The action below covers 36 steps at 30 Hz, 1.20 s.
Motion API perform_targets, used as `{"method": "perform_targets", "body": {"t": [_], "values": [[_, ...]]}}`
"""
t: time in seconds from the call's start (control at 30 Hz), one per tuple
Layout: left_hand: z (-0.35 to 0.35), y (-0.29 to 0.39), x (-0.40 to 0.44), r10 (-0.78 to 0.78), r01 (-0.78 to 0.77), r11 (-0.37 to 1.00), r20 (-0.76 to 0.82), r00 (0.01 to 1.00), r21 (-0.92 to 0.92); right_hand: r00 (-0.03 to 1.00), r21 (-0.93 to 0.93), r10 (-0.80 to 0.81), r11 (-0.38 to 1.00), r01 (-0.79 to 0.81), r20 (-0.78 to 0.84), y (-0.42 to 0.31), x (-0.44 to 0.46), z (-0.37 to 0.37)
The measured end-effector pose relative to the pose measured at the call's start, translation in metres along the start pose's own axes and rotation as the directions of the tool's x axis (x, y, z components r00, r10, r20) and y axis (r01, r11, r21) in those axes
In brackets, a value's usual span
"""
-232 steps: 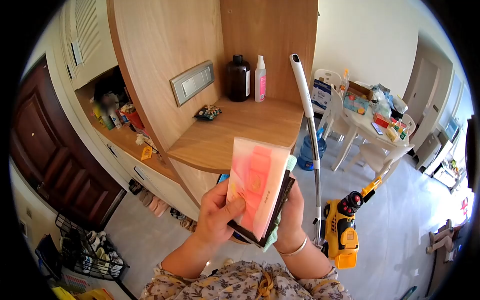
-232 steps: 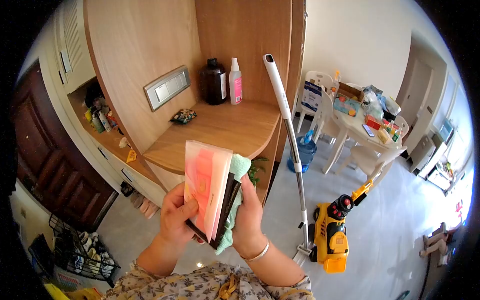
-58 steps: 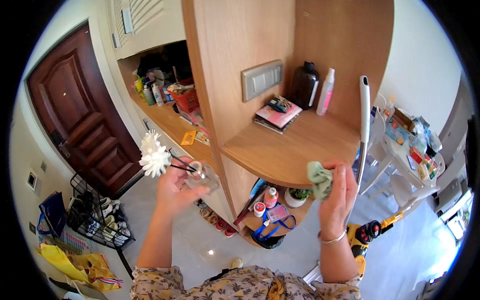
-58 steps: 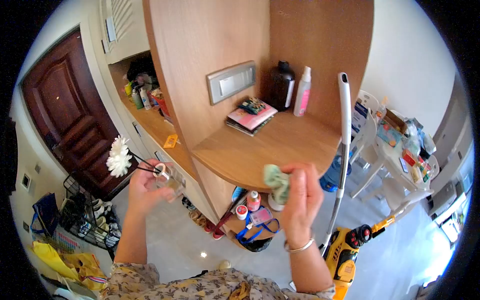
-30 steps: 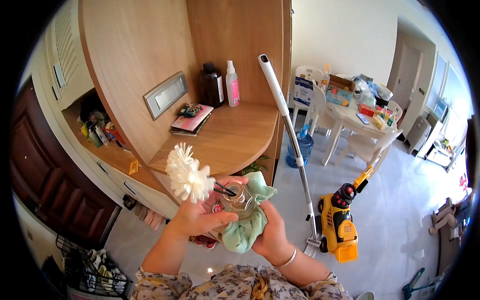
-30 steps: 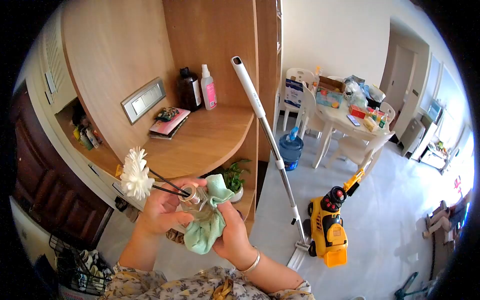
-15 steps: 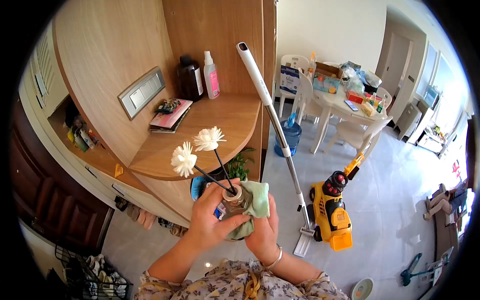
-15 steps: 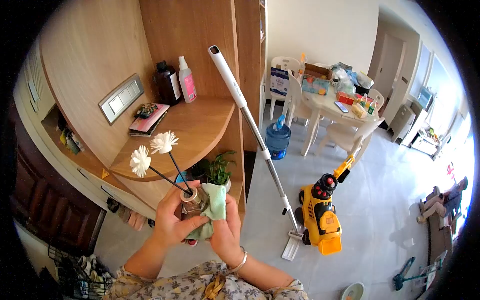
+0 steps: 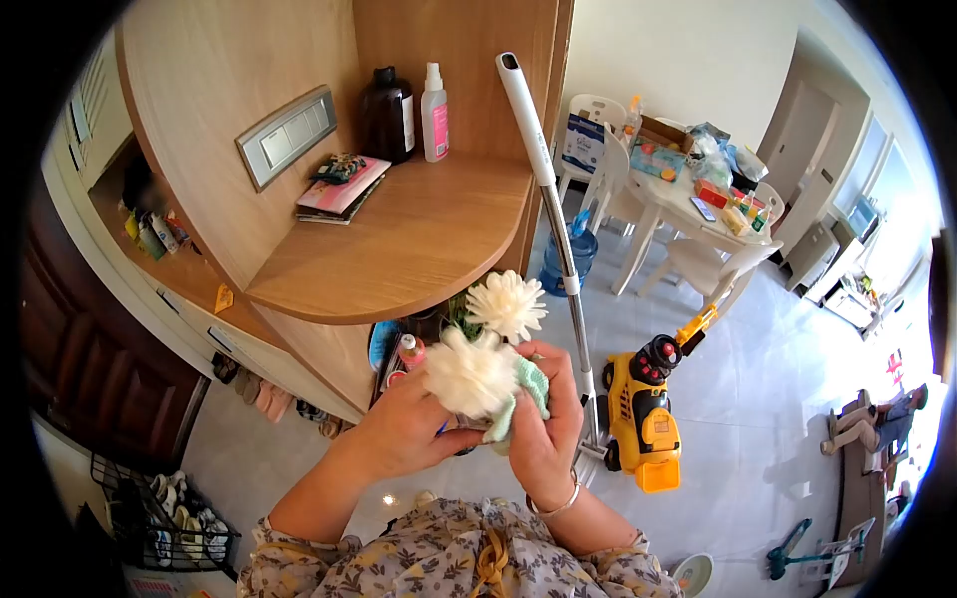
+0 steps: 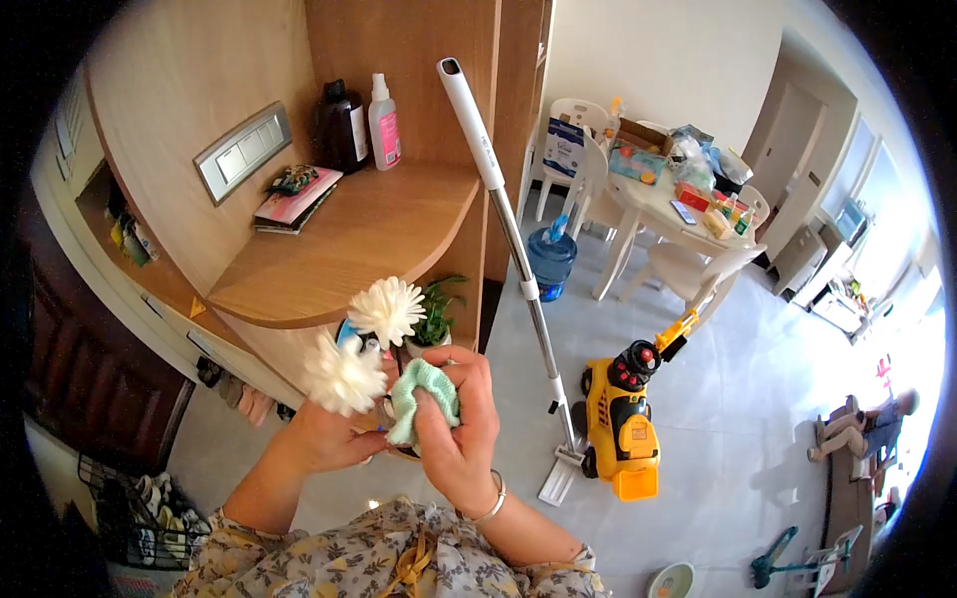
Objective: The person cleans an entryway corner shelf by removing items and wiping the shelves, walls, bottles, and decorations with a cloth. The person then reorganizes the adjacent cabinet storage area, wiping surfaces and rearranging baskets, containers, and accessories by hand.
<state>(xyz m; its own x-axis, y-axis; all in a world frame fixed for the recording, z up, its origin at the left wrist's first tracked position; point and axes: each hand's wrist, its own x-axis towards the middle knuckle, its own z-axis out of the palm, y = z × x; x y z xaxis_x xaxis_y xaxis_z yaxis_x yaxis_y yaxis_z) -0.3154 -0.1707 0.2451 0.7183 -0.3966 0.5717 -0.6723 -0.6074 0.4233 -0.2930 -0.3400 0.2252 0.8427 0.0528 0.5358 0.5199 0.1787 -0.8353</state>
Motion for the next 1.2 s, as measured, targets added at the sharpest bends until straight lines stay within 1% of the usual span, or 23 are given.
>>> {"method": "perform_targets", "body": {"t": [0.03, 0.1, 0.17, 0.23, 0.27, 0.3, 0.4, 0.43, 0.47, 0.53, 0.57, 0.63, 0.7, 0.77, 0.83, 0.87, 0.9, 0.97, 1.03, 1.1, 1.13, 1.17, 1.2], "values": [[0.0, 0.0, -0.001, 0.051, -0.052, 0.999, -0.013, 0.999, -0.013, 1.0, -0.001, 0.004, 1.0, -0.004, 0.004, 0.003, -0.001, 0.001], [0.004, -0.007, -0.006, 0.003, -0.001, 0.998, 0.034, 0.999, -0.056, 0.968, 0.407, 0.249, 0.887, -0.22, -0.018, 0.01, -0.004, 0.005], [0.003, -0.012, -0.006, -0.034, 0.048, 0.969, 0.059, 0.998, -0.243, 0.927, 0.461, 0.375, 0.817, -0.345, 0.029, 0.002, -0.002, 0.005], [0.002, -0.01, -0.002, -0.008, 0.019, 0.97, 0.047, 0.999, -0.242, 0.923, 0.594, 0.365, 0.719, -0.361, 0.119, 0.007, -0.003, 0.004], [-0.005, -0.004, 0.001, -0.019, 0.027, 0.968, 0.036, 0.999, -0.249, 0.939, 0.531, 0.318, 0.778, -0.337, 0.131, 0.026, -0.008, 0.002], [-0.009, 0.0, 0.004, -0.027, 0.032, 0.967, 0.023, 0.999, -0.254, 0.852, 0.749, 0.472, 0.474, -0.463, 0.228, 0.029, -0.009, 0.0], [-0.014, 0.005, 0.006, -0.082, 0.089, 0.957, 0.034, 0.996, -0.277, 0.861, 0.812, 0.439, 0.384, -0.439, 0.257, 0.03, -0.016, 0.009], [-0.016, 0.008, 0.007, -0.124, 0.132, 0.952, 0.047, 0.991, -0.275, 0.809, 0.827, 0.471, 0.249, -0.505, 0.352, 0.032, -0.018, 0.011], [-0.008, 0.002, 0.003, -0.156, 0.158, 0.902, 0.038, 0.987, -0.401, 0.751, 0.822, 0.485, 0.108, -0.559, 0.448, 0.035, -0.018, 0.012], [0.004, -0.006, 0.004, -0.145, 0.124, 0.903, -0.02, 0.989, -0.412, 0.789, 0.844, 0.403, 0.069, -0.531, 0.464, 0.035, -0.02, 0.015], [0.007, -0.006, 0.004, -0.137, 0.091, 0.902, -0.079, 0.987, -0.421, 0.807, 0.852, 0.367, 0.068, -0.519, 0.463, 0.032, -0.019, 0.017], [0.009, -0.002, 0.003, -0.305, 0.237, 0.798, -0.032, 0.952, -0.554, 0.838, 0.866, 0.294, 0.063, -0.496, 0.459, 0.018, -0.015, 0.022], [0.008, 0.001, 0.008, -0.273, 0.211, 0.875, -0.085, 0.958, -0.436, 0.744, 0.841, 0.558, 0.141, -0.522, 0.368, 0.005, -0.009, 0.025], [0.001, 0.01, 0.014, -0.29, 0.226, 0.916, -0.158, 0.944, -0.333, 0.775, 0.851, 0.547, 0.196, -0.487, 0.317, -0.007, -0.006, 0.032], [-0.008, 0.009, 0.026, -0.293, 0.246, 0.911, -0.101, 0.951, -0.33, 0.735, 0.816, 0.591, 0.212, -0.538, 0.332, -0.013, -0.006, 0.033], [-0.009, 0.01, 0.031, -0.362, 0.286, 0.865, -0.116, 0.925, -0.412, 0.708, 0.789, 0.615, 0.216, -0.575, 0.347, -0.015, -0.006, 0.033], [-0.014, 0.01, 0.041, -0.303, 0.241, 0.909, -0.143, 0.942, -0.34, 0.714, 0.792, 0.607, 0.218, -0.57, 0.348, -0.014, -0.005, 0.034], [-0.011, 0.006, 0.055, -0.272, 0.151, 0.904, -0.266, 0.925, -0.4, 0.722, 0.733, 0.567, 0.278, -0.621, 0.396, -0.011, -0.001, 0.036], [-0.014, -0.001, 0.07, -0.325, 0.156, 0.822, -0.227, 0.918, -0.547, 0.734, 0.764, 0.563, 0.257, -0.592, 0.38, -0.016, 0.012, 0.037], [-0.023, -0.016, 0.095, -0.267, 0.08, 0.832, -0.27, 0.925, -0.549, 0.862, 0.572, 0.339, 0.647, -0.505, 0.377, -0.013, 0.024, 0.038], [-0.029, -0.027, 0.105, -0.287, 0.117, 0.848, -0.261, 0.922, -0.517, 0.91, 0.584, 0.249, 0.703, -0.406, 0.332, -0.003, 0.028, 0.042], [-0.034, -0.037, 0.116, -0.309, 0.157, 0.862, -0.253, 0.917, -0.483, 0.911, 0.584, 0.24, 0.706, -0.401, 0.335, 0.002, 0.034, 0.039], [-0.039, -0.045, 0.128, -0.329, 0.205, 0.881, -0.241, 0.913, -0.427, 0.955, 0.341, 0.141, 0.912, -0.228, 0.262, 0.004, 0.044, 0.035]]}}
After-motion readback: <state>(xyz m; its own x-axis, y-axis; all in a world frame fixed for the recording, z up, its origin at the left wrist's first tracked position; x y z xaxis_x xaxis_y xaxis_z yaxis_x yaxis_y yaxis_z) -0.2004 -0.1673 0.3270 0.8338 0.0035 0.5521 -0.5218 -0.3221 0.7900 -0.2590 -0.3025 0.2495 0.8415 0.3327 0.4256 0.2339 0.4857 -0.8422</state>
